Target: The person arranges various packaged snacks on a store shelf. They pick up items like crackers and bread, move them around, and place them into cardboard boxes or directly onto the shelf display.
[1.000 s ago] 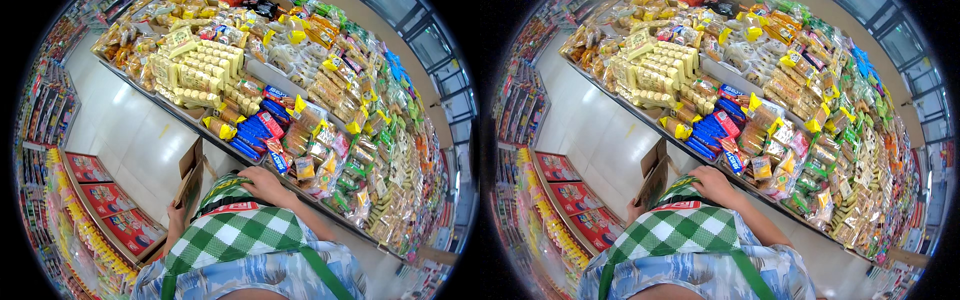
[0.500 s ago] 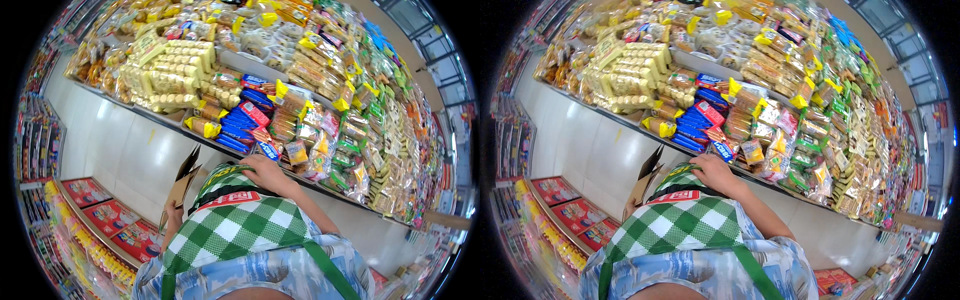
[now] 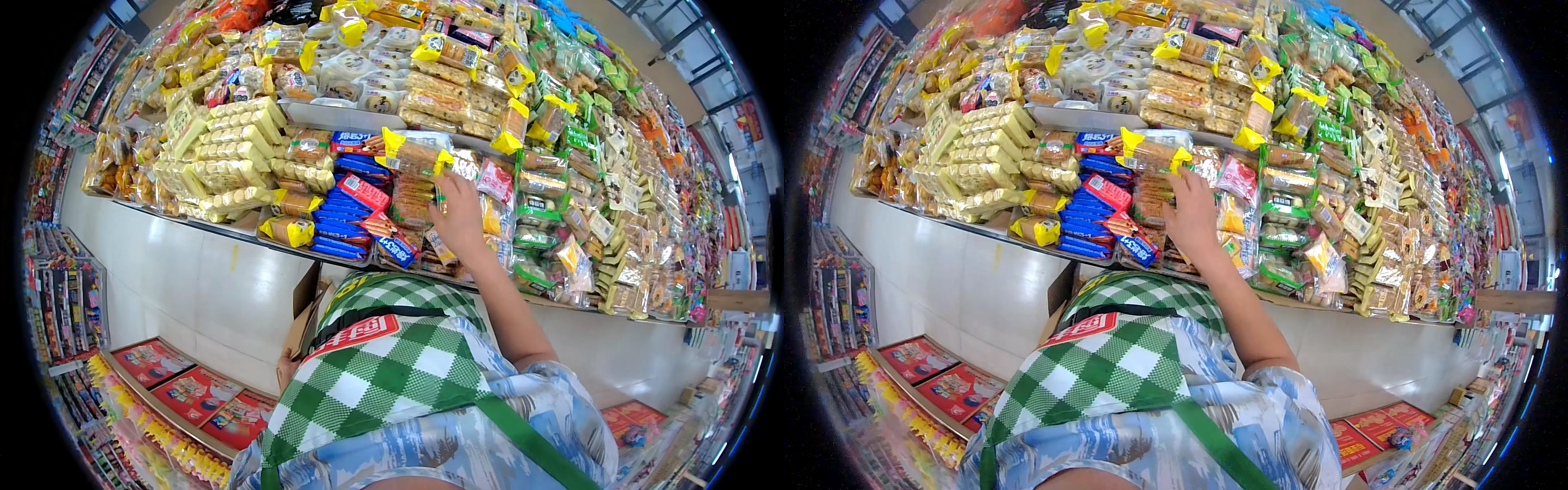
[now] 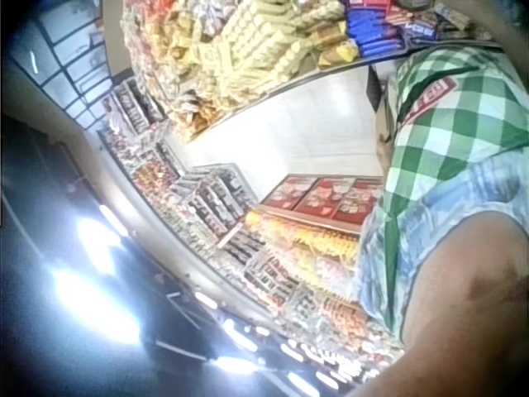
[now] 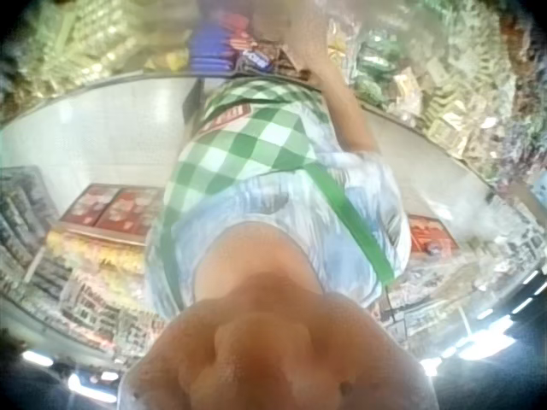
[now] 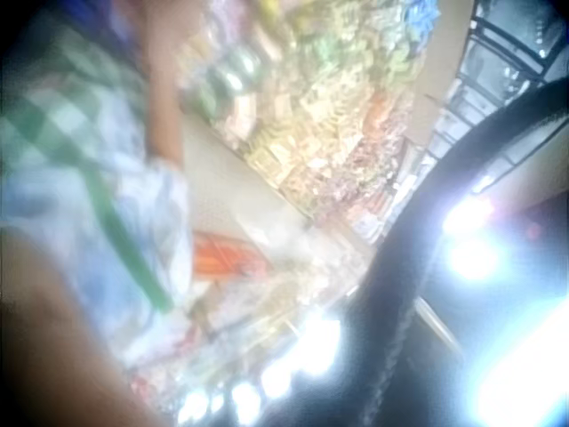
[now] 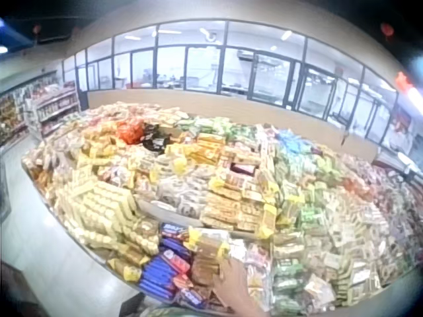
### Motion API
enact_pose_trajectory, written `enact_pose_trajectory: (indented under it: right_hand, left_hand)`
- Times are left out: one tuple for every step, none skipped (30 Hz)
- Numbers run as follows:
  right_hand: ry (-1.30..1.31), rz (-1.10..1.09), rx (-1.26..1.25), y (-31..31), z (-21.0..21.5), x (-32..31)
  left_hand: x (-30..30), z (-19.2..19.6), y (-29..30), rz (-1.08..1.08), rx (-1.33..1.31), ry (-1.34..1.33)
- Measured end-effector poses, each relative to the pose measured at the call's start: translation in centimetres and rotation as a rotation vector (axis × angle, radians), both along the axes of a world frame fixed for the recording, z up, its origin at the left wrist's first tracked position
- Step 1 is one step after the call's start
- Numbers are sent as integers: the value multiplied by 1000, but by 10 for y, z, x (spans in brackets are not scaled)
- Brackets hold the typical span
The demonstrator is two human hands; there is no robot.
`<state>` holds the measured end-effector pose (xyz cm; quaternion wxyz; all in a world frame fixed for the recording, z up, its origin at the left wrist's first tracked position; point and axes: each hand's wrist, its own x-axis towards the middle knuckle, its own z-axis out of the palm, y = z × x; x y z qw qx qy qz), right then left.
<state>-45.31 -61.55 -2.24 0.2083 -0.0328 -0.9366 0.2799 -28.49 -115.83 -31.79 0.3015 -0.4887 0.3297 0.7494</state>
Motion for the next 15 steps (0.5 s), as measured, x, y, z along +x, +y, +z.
enact_pose_trajectory:
  right_hand:
    - [25,-52,17,5,2,-6]
    - [31,-63,41,7,5,-13]
    - [37,-76,66,6,7,-21]
    - [42,-93,88,6,9,-29]
    - [39,-71,118,6,6,-37]
    - [36,-52,148,7,-1,-45]
    - [32,-41,186,10,-10,-53]
    - [51,-27,216,14,-22,-61]
    - [64,-13,237,20,-37,-70]
    - [77,8,253,22,-36,-75]
    - [59,49,203,28,-35,-77]
    - [56,48,150,33,-34,-76]
    - [52,50,94,35,-29,-76]
    - [49,50,39,39,-24,-75]
    - [-25,41,-14,43,-17,-69]
  left_hand:
    - [-6,19,17,121,151,-66]
    - [-3,28,22,178,156,-80]
    - [2,36,27,186,134,-78]
    - [6,39,27,180,62,-66]
    - [16,37,23,180,-7,-54]
    - [22,34,18,181,-56,-46]
    - [23,30,19,173,-84,-46]
    - [23,18,20,164,-92,-41]
    - [23,14,22,155,-104,-42]
    - [24,12,24,150,-116,-47]
    - [25,12,25,145,-126,-49]
    - [25,11,25,133,-140,-47]
    - [24,11,25,123,-149,-51]
    - [22,9,27,115,-154,-52]
    - [20,8,29,109,-161,-54]
